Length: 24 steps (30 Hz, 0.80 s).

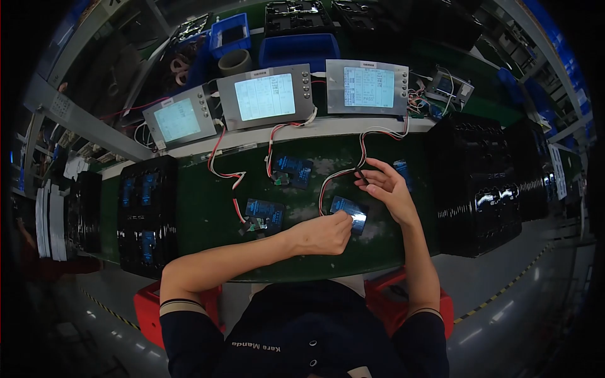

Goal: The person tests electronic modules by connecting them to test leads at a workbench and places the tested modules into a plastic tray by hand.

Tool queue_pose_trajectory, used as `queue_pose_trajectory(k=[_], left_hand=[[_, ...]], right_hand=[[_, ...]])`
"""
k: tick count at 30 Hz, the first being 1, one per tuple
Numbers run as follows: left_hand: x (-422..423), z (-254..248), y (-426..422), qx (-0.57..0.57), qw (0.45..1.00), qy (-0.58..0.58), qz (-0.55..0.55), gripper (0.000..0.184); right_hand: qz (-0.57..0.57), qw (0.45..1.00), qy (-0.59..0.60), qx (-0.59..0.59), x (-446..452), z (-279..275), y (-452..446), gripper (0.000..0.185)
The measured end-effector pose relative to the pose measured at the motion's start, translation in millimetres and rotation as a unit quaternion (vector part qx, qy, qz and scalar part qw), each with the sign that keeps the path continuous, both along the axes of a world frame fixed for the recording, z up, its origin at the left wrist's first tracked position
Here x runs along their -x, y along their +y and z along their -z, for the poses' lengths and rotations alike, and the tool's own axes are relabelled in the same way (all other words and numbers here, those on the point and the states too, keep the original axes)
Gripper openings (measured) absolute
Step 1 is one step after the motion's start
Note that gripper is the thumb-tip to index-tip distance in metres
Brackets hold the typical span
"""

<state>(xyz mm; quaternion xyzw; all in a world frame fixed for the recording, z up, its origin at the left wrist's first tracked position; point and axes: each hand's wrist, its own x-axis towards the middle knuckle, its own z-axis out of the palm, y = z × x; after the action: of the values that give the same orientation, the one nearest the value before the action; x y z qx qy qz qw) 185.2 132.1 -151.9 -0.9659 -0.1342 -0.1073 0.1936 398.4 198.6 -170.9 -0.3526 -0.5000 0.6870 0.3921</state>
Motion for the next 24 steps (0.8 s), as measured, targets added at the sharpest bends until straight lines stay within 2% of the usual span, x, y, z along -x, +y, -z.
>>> queue_pose_trajectory(k=[5, 7, 8, 11, 13, 14, 16, 17, 19, 20, 21, 23, 24], left_hand=[[2, -3, 2, 0.015, 1.0, 0.013, -0.019, 0.021], [-7, -15, 9, 0.155, 0.974, -0.097, -0.136, 0.039], [-10, -19, 14, 0.214, 0.956, -0.077, -0.188, 0.061], [-19, -8, 35, 0.253, 0.937, -0.082, -0.226, 0.069], [-23, -8, 42, 0.263, 0.941, -0.087, -0.193, 0.073], [-25, -12, 43, 0.26, 0.945, -0.054, -0.189, 0.068], [-24, -5, 48, 0.311, 0.938, -0.072, -0.138, 0.055], [-19, -3, 50, 0.381, 0.909, -0.119, -0.119, 0.033], [-7, -20, 55, 0.532, 0.828, -0.13, -0.119, 0.022], [2, -25, 53, 0.573, 0.792, -0.173, -0.121, 0.021], [13, -31, 48, 0.57, 0.79, -0.181, -0.134, 0.021], [47, -47, 25, 0.577, 0.727, -0.337, -0.156, 0.02], [71, -57, 11, 0.586, 0.695, -0.377, -0.176, 0.019]], right_hand=[[0.007, 1.0, -0.004, -0.004, -1, -1, 0, 0.06], [0.014, 1.0, 0.005, -0.003, -2, 0, 0, 0.062], [0.01, 1.0, 0.006, -0.002, -2, 1, 0, 0.062], [0.014, 0.999, 0.033, 0.007, -3, 3, 2, 0.063], [0.026, 0.999, 0.019, 0.001, -3, 1, 0, 0.063], [0.026, 0.999, 0.018, 0.001, -4, 1, 0, 0.064], [0.029, 0.999, 0.02, -0.003, -6, 2, 1, 0.065], [0.02, 0.999, 0.04, -0.002, -4, -2, 1, 0.067], [0.016, 0.998, 0.053, -0.013, -5, -1, 1, 0.067], [0.012, 0.998, 0.06, -0.011, -6, -1, 1, 0.067], [0.014, 0.998, 0.06, -0.01, -6, -2, 1, 0.067], [0.013, 0.998, 0.06, -0.014, -7, -2, 1, 0.067], [0.002, 0.998, 0.062, -0.013, -7, -1, 2, 0.067]])
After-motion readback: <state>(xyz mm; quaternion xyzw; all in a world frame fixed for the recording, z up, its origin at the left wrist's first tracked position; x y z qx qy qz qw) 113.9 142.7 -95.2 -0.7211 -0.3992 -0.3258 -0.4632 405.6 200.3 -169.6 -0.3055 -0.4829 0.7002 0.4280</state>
